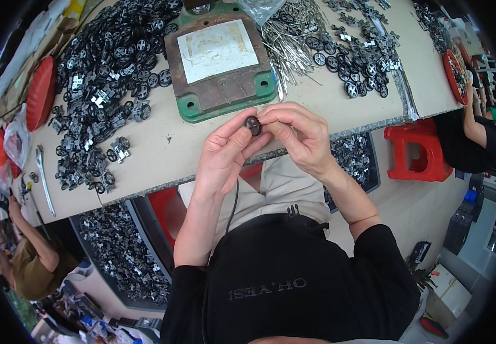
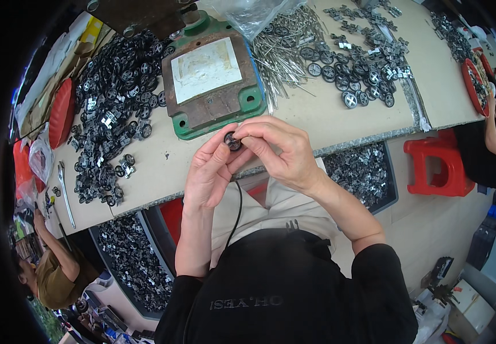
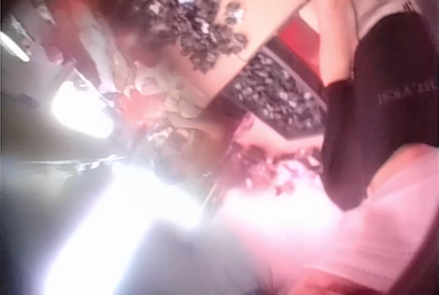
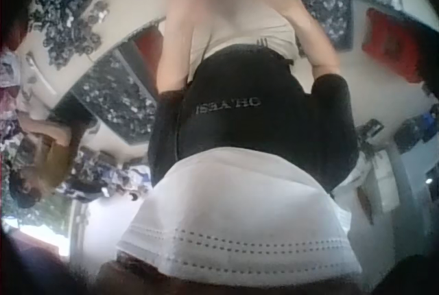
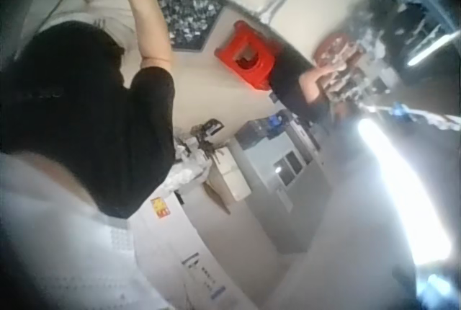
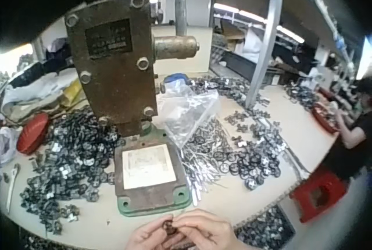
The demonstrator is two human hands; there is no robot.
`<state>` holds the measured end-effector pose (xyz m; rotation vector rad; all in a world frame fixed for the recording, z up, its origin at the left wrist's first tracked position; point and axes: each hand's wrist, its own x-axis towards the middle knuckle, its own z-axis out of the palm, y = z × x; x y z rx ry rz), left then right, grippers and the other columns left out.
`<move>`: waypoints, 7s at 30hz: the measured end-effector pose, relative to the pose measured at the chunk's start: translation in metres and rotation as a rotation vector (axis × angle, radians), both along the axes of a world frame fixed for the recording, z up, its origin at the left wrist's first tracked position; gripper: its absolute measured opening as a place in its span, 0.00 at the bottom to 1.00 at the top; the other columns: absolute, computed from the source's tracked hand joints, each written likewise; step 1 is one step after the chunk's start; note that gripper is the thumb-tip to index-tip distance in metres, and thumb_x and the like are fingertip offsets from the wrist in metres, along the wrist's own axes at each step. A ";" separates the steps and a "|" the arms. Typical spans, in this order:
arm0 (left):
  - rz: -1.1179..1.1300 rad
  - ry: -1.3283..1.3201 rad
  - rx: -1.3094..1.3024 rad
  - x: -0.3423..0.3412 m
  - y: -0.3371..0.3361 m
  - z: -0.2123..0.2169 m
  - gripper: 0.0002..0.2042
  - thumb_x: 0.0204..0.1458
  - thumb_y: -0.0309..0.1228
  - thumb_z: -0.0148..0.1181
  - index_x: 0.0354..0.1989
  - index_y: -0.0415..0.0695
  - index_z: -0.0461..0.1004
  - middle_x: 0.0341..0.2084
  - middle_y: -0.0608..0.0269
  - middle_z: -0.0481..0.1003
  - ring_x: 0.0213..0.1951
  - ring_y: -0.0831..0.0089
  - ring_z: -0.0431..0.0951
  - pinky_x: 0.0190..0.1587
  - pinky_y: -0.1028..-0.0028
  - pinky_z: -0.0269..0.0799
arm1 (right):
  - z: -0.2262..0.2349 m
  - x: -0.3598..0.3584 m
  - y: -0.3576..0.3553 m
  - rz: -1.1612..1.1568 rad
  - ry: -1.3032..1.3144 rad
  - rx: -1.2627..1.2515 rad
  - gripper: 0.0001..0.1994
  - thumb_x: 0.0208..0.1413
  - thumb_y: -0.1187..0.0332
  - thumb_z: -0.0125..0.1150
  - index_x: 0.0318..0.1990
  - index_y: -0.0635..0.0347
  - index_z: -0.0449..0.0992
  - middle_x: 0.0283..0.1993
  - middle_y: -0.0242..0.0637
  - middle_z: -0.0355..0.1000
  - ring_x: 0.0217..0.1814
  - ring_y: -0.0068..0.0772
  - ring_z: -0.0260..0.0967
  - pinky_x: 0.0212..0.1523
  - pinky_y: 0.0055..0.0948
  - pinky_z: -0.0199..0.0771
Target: The person assembles small mechanical components, including metal parts and plastic housings, by aligning them by hand and pressing them together with a hand-operated press.
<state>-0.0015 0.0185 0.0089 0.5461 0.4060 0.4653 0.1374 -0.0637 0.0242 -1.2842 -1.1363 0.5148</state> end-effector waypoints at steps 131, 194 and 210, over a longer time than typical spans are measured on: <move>0.130 0.200 0.212 0.002 -0.024 0.011 0.14 0.54 0.24 0.51 0.47 0.31 0.67 0.39 0.51 0.73 0.41 0.62 0.76 0.45 0.70 0.74 | 0.016 0.031 -0.018 0.046 -0.564 0.100 0.27 0.40 0.84 0.56 0.54 0.70 0.64 0.54 0.51 0.64 0.49 0.47 0.66 0.47 0.33 0.68; 0.066 0.020 0.045 0.002 -0.009 -0.008 0.14 0.55 0.22 0.49 0.51 0.37 0.65 0.44 0.54 0.71 0.45 0.68 0.73 0.50 0.64 0.72 | 0.014 0.134 -0.010 -0.459 -0.637 -0.575 0.10 0.45 0.71 0.60 0.37 0.63 0.75 0.32 0.39 0.69 0.34 0.35 0.68 0.36 0.27 0.66; 0.040 0.024 0.064 0.004 -0.008 -0.005 0.16 0.56 0.28 0.49 0.51 0.37 0.64 0.43 0.55 0.72 0.44 0.65 0.74 0.49 0.66 0.72 | 0.020 0.086 -0.017 -0.196 -0.081 -0.505 0.12 0.46 0.74 0.62 0.40 0.67 0.75 0.31 0.34 0.74 0.28 0.18 0.68 0.27 0.18 0.69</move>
